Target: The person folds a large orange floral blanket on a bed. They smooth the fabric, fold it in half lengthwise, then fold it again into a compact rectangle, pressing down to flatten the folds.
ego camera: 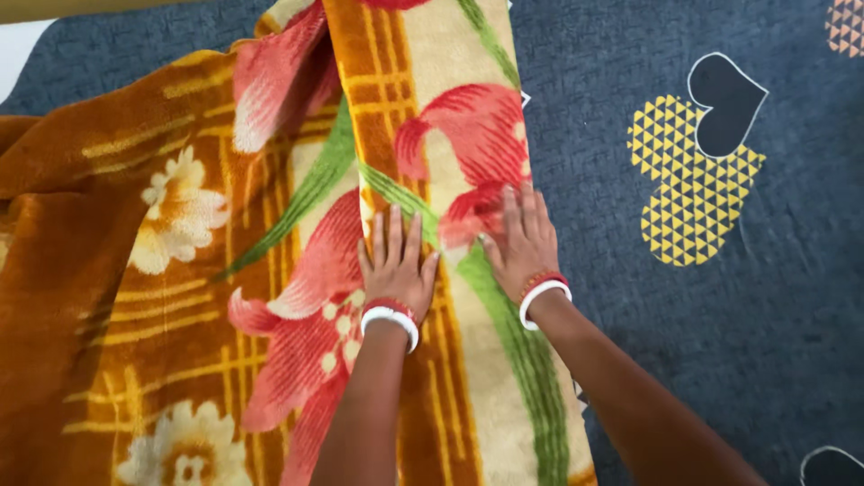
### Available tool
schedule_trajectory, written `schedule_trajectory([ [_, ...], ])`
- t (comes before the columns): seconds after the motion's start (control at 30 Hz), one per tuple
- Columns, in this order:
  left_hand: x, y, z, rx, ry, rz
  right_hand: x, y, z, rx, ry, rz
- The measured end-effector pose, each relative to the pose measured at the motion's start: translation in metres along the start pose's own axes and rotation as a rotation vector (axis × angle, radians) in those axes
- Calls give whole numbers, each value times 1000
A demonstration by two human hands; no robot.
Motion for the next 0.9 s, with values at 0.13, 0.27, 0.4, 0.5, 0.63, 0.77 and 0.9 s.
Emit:
schedule_trajectory([
  [0.13, 21, 56, -6, 28, 41, 102, -13, 67, -2, -40, -153, -45],
  [0.27, 30, 104, -6, 37, 98, 151, -16, 121, -3, 6, -208, -120],
  [0.4, 23, 143, 5, 4, 21, 222, 12, 157, 23, 35, -59, -62],
  [0.5, -14, 176, 19, -40, -34, 156, 57, 172, 28, 217, 3, 97],
  [0.63, -27, 206, 2, 130, -41, 204, 79, 183, 31, 304, 39, 268],
  [0.77, 3, 217, -3, 22, -94, 291, 43, 176, 19, 314, 80, 158],
  [0.9, 26, 233, -9, 46, -63, 348, 28, 176, 16, 232, 31, 156],
])
Point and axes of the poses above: each hand's wrist, its own y-axis away from the middle knuckle, its own z-axis out of the back of the hand, x = y × z, the point moved 10 cm from there along -y, towards the middle knuckle, and after that the axes turned 11 degrees about z, right-handed, at the moved point
